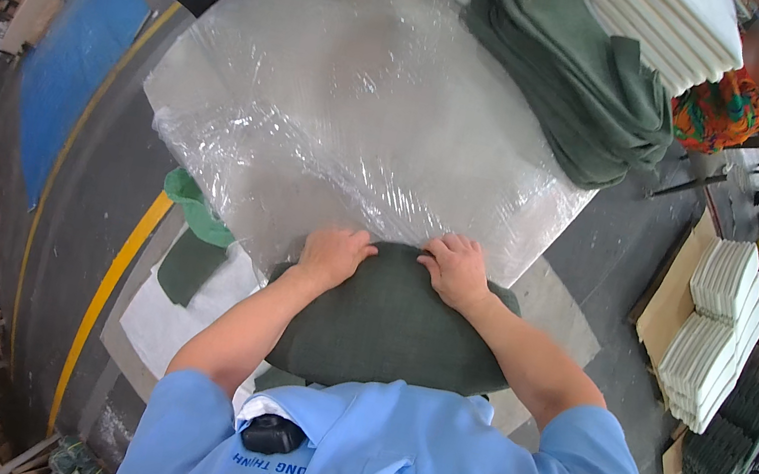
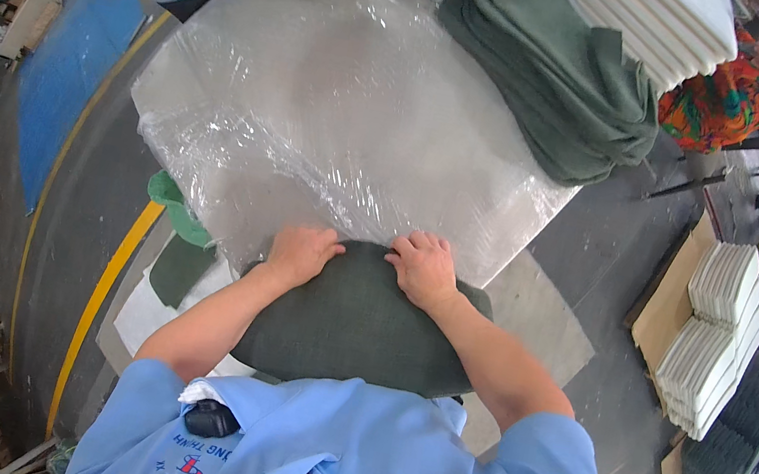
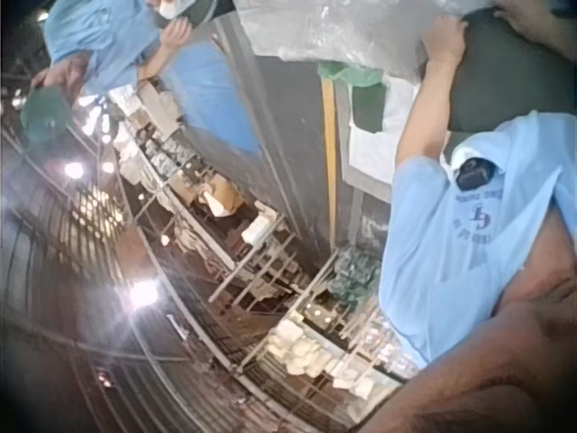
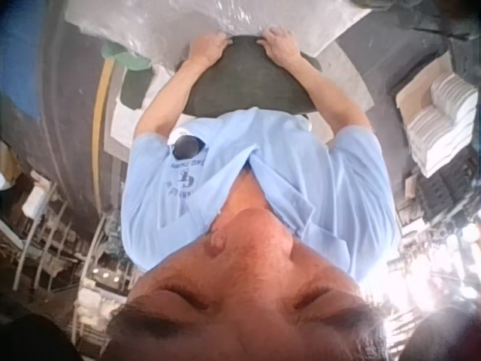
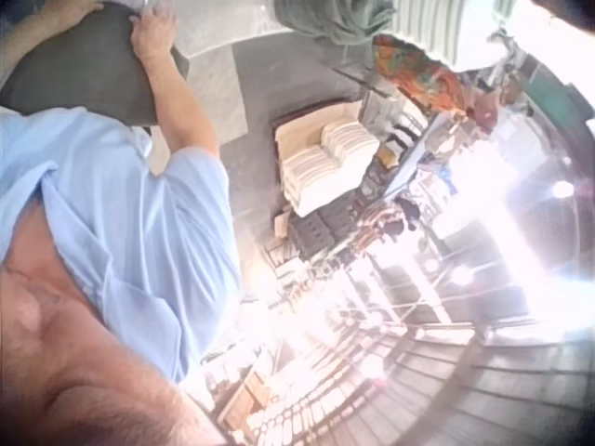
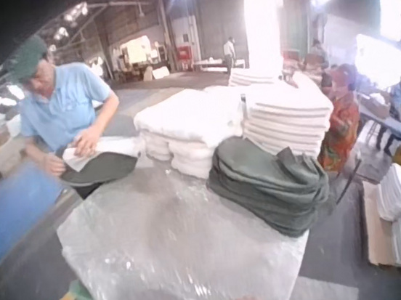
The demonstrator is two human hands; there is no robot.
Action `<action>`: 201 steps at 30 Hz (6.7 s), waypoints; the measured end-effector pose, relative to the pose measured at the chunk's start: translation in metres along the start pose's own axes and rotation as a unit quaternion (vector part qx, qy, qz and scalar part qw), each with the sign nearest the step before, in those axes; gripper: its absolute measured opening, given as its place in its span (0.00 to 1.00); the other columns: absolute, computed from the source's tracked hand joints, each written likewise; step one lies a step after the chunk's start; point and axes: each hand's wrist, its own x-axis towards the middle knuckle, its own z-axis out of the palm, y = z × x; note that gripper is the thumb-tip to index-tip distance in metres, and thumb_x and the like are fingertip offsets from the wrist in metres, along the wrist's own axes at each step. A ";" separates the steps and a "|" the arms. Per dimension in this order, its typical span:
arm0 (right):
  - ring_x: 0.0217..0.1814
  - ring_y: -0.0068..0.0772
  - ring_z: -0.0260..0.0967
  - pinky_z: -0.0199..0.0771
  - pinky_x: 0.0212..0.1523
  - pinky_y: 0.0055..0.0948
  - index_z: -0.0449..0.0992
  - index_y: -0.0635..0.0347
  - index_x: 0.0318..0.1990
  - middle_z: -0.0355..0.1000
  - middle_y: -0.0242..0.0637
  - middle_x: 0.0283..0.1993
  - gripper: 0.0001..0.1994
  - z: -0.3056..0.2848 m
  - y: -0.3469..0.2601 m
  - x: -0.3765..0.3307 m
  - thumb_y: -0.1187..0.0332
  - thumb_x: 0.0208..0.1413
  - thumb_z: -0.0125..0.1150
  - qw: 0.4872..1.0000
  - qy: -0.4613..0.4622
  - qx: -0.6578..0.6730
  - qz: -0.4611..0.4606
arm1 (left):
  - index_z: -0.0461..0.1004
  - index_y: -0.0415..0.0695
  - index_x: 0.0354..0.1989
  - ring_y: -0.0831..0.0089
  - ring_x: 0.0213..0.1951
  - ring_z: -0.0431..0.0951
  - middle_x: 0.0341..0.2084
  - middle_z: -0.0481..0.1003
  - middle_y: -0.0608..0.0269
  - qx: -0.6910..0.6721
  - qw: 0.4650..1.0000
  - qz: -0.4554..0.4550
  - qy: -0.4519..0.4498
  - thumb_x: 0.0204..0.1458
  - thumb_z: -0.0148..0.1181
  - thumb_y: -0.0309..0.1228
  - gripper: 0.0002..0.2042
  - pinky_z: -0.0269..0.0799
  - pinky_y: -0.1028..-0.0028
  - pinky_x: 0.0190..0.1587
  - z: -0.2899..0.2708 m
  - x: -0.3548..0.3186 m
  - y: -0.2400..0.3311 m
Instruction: The person folds green fabric cushions around white foam inserts on a plastic-covered table. They repeatedly wrap the fabric, tuck edges, and place the finished cushions onto a nearby cardboard sheet.
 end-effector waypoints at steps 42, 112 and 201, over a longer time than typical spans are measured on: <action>0.56 0.35 0.73 0.79 0.59 0.39 0.67 0.62 0.62 0.73 0.37 0.54 0.37 -0.053 -0.045 -0.166 0.80 0.42 0.80 0.890 0.099 0.407 0.180 | 0.81 0.39 0.44 0.69 0.44 0.81 0.37 0.82 0.59 -0.691 0.614 -0.058 0.377 0.72 0.48 0.50 0.24 0.74 0.67 0.53 -0.172 -0.047 -0.027; 0.36 0.34 0.77 0.70 0.39 0.33 0.83 0.61 0.35 0.83 0.41 0.42 0.14 -0.074 -0.134 0.149 0.61 0.68 0.63 0.831 0.172 0.468 -0.246 | 0.79 0.40 0.55 0.71 0.42 0.80 0.44 0.80 0.61 -0.859 0.432 -0.253 0.110 0.73 0.44 0.55 0.28 0.77 0.69 0.47 0.034 0.104 -0.036; 0.32 0.29 0.71 0.72 0.39 0.33 0.82 0.63 0.30 0.76 0.33 0.28 0.38 -0.139 0.103 0.054 0.37 0.75 0.42 0.638 0.449 0.577 0.242 | 0.59 0.42 0.58 0.68 0.55 0.70 0.53 0.68 0.54 -0.509 0.857 -0.085 0.012 0.51 0.77 0.26 0.33 0.68 0.66 0.60 -0.035 -0.157 0.145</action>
